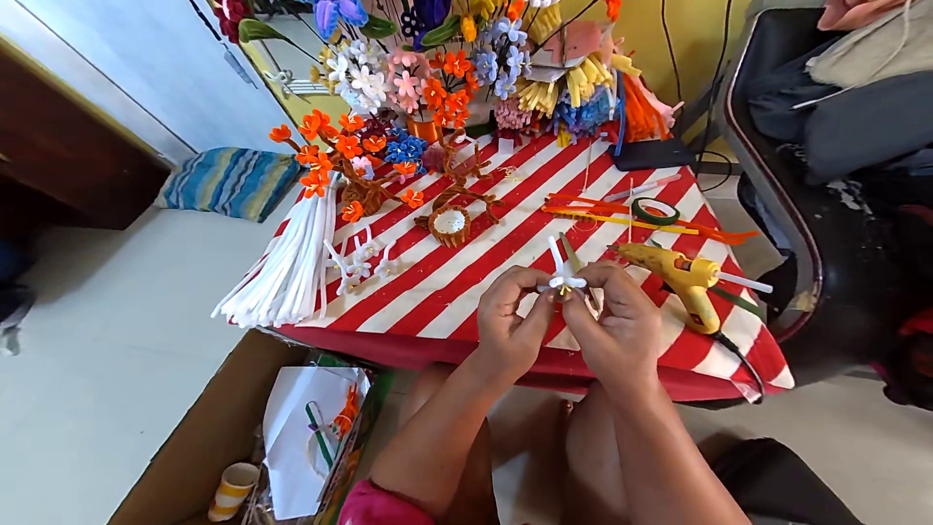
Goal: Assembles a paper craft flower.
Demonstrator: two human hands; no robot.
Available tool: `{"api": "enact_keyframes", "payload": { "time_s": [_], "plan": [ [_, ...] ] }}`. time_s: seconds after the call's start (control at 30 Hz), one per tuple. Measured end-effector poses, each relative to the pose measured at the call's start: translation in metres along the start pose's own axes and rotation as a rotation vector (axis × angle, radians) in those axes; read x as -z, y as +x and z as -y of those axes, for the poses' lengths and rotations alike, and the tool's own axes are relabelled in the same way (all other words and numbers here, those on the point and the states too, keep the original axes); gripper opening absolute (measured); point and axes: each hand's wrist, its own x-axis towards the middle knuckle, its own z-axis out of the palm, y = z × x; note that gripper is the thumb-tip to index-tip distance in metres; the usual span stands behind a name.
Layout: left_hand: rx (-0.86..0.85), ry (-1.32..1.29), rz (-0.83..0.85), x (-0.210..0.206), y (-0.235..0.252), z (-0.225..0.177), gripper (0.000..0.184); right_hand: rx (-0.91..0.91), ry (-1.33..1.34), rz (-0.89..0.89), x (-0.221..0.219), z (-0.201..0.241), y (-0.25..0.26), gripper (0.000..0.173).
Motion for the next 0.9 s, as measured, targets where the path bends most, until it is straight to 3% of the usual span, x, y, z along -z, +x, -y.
{"api": "enact_keyframes", "payload": {
  "time_s": [0.23,0.4,0.67,0.9],
  "plan": [
    [0.158,-0.169,-0.07,0.001,0.002,-0.002,0.014,-0.142,0.172,0.181,0.018,-0.001,0.008,0.016],
    [0.169,-0.218,-0.072,0.001,0.002,0.0,0.015,-0.079,0.228,0.041,0.022,-0.006,0.01,0.017],
    [0.169,-0.237,-0.095,-0.002,0.001,-0.002,0.017,0.064,0.042,0.126,0.018,-0.006,0.008,0.01],
    [0.183,-0.252,-0.097,-0.003,0.0,-0.003,0.017,0.081,-0.073,0.109,0.013,-0.005,0.006,0.008]
  ]
}}
